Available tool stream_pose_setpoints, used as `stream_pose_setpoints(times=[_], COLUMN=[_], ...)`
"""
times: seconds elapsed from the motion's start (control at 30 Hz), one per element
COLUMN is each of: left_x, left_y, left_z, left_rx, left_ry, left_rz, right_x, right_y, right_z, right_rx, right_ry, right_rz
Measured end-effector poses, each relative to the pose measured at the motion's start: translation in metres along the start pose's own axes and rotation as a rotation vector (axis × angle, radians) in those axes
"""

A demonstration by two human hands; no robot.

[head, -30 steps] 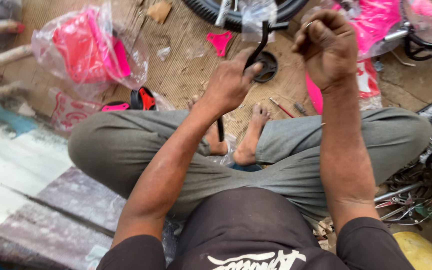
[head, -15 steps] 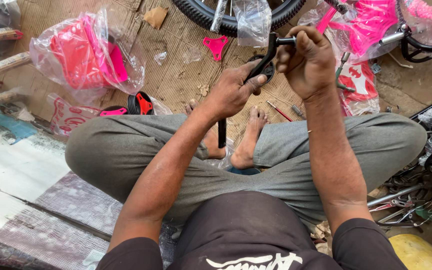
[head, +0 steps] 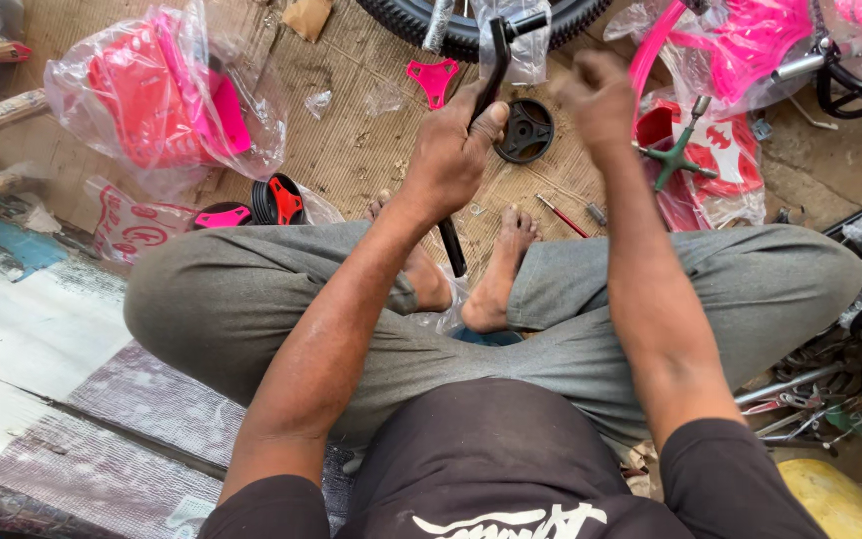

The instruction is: The person unboxes and assembles various bicycle components, including a training wheel and a handlebar, using a screwdriver and by hand.

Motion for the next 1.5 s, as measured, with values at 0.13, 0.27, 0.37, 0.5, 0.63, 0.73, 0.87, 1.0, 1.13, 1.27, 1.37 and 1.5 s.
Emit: stream_pose_setpoints(times=[0.13,0.27,0.37,0.5,0.63,0.73,0.87,1.0,1.13,1.27,1.37,1.5], left_x=[-0.001,-0.007,-0.002,-0.003,-0.006,-0.003,0.004,0.014,0.007,0.004,0.02,0.044], left_y=[0.001,-0.005,-0.002,0.001,-0.004,-0.011,-0.019,-0.021,-0.022,-0.012,0.002,0.008], left_z=[-0.007,0.006,0.006,0.008,0.002,-0.011,-0.019,-0.02,-0.016,0.021,0.023,0.02], left_rx=[-0.117,0.026,-0.031,-0.063,-0.02,-0.086,-0.086,-0.092,-0.255,-0.237,-0.606,-0.095], left_ry=[0.178,0.238,0.277,0.364,0.432,0.41,0.396,0.372,0.263,0.248,0.603,-0.286], left_rz=[-0.087,0.01,-0.029,-0.075,-0.003,-0.018,-0.016,0.049,0.081,0.014,-0.293,0.094], right_x=[-0.064,-0.079,-0.052,-0.017,0.009,0.023,0.031,0.039,0.043,0.042,0.024,-0.055], right_y=[-0.029,-0.047,-0.015,-0.005,-0.016,-0.023,-0.029,-0.038,-0.046,-0.043,-0.047,-0.034], right_z=[-0.023,-0.034,-0.034,0.011,0.077,0.109,0.134,0.161,0.189,0.154,0.097,-0.029], right_rx=[0.461,0.511,0.105,-0.19,-0.038,0.062,0.14,0.366,0.5,0.17,-0.181,-0.281], right_ry=[-0.691,-0.827,-0.216,1.219,1.418,1.346,1.263,0.864,0.709,0.368,1.092,0.223], right_rz=[0.107,0.039,0.1,0.203,0.3,0.352,0.385,0.374,0.428,0.311,0.802,0.627])
Point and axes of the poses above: each hand's wrist, its own y-axis towards the middle knuckle, its own x-axis out of the back of the hand, z = x × y, the point moved 4 cm from there along y, towards the middle knuckle, and after that the axes turned 9 degrees about x, right-handed, at the moved point
